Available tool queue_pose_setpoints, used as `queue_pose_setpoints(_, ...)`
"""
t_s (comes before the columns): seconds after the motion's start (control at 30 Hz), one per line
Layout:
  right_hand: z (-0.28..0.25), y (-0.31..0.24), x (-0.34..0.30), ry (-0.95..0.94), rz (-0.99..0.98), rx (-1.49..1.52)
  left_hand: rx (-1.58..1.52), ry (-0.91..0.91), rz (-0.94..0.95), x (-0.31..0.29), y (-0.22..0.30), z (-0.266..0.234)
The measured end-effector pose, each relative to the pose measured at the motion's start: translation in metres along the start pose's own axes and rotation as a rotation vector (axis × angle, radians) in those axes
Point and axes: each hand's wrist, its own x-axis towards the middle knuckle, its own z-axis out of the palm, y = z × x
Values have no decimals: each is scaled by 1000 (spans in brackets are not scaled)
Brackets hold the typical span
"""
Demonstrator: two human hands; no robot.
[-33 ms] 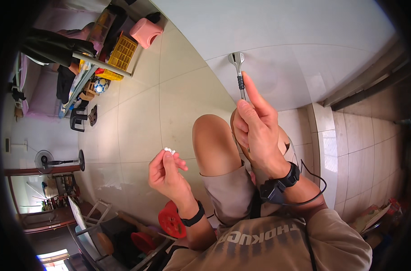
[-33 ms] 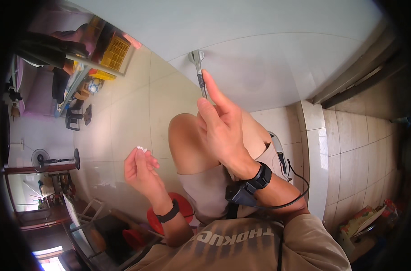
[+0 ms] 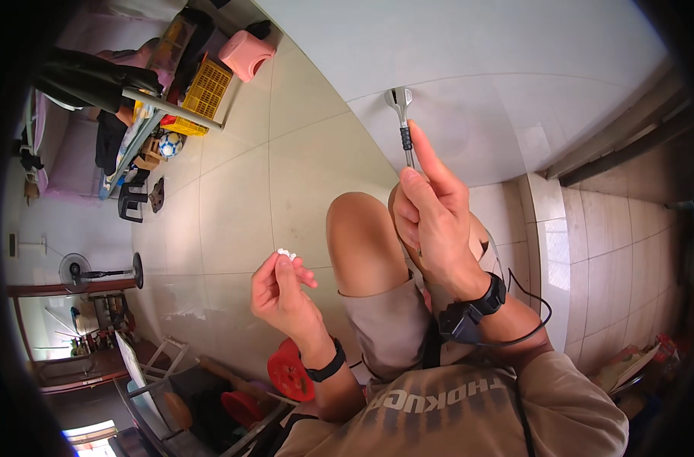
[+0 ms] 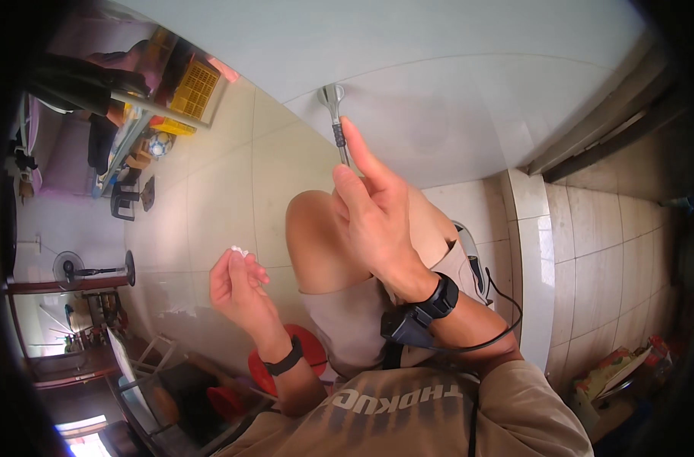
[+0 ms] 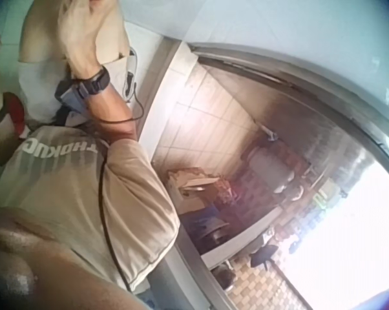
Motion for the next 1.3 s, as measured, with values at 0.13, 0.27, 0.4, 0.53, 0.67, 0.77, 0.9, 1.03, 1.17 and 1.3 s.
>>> queue_pose_setpoints(0.13,5,-4,-2,6,27,25,-8,11,0,0,1,0)
queue_pose_setpoints(0.27,6,-5,-1,28,53,27,-11,12,9,0,0,0)
queue_pose_setpoints(0.4,6,-6,-2,10,53,50,-30,-3,27,1,-1,-2)
queue_pose_setpoints(0.53,7,-5,-1,14,52,37,-38,7,44,1,-1,-2)
queue_pose_setpoints(0.67,6,-3,-2,14,30,-1,-7,0,12,0,1,-1)
queue_pose_setpoints(0.77,7,-3,-2,17,-5,-56,-11,-7,14,1,1,-1)
queue_pose_setpoints(0.9,8,-4,-3,15,-6,-83,-12,-8,27,0,0,-2)
queue_pose_setpoints(1.03,8,-2,-2,14,-23,-118,-10,-8,23,1,1,-1)
queue_pose_setpoints(1.17,9,-5,-4,18,-1,-92,-30,-6,28,2,-2,-5)
queue_pose_setpoints(1.3,9,-3,-3,23,-1,-69,-12,-4,18,1,0,-4)
